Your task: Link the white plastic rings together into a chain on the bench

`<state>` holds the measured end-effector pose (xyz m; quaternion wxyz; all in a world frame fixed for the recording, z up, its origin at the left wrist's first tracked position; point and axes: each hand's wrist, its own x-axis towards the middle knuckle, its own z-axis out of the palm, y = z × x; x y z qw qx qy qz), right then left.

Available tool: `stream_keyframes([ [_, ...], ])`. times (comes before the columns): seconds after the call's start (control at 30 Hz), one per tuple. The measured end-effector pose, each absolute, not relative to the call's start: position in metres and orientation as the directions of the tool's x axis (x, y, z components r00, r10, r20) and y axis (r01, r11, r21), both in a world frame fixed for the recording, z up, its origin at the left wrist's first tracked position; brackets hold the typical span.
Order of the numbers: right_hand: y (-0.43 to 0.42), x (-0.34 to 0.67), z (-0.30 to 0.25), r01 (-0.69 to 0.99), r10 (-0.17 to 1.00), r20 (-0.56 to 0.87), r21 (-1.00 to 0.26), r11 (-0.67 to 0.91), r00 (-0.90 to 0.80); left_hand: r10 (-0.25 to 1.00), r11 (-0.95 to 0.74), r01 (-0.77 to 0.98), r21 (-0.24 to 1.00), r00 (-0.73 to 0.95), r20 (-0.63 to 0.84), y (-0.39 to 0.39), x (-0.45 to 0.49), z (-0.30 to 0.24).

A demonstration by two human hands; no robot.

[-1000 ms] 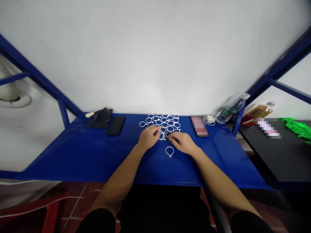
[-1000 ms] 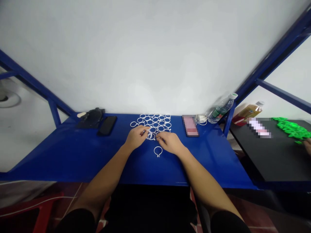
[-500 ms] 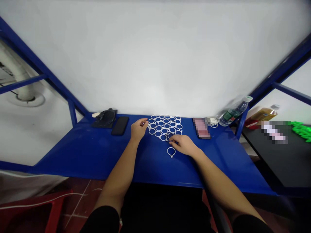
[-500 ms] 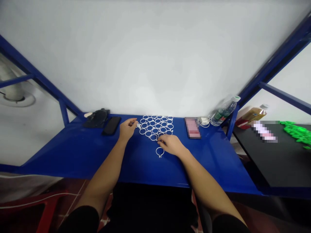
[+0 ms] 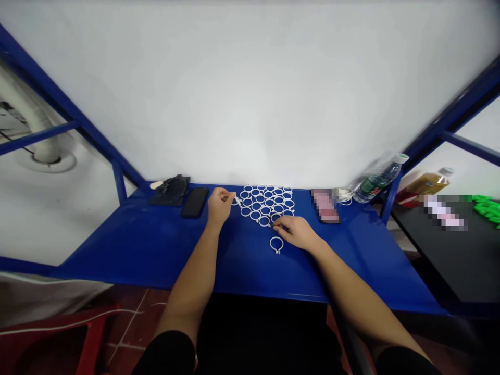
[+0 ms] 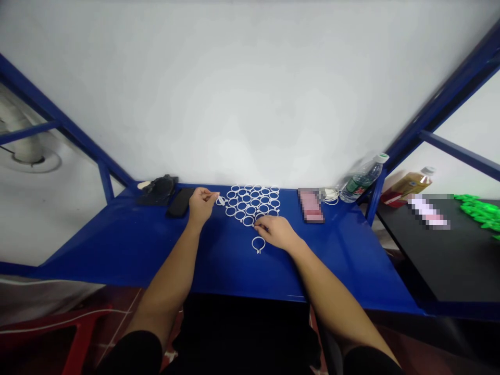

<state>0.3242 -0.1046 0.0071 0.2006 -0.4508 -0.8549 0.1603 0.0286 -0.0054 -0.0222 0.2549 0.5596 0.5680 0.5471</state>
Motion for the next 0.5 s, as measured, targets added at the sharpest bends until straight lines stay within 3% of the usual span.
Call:
stream_keyframes([
  [0.5,-0.1033,0.3250,0.0038,0.703,0.834,0.189,-0.460,0.542,-0.519,0.924,-0.250,0.346,0.904,-0.194,0.330,-0.0065,0.0309,-0.0227],
])
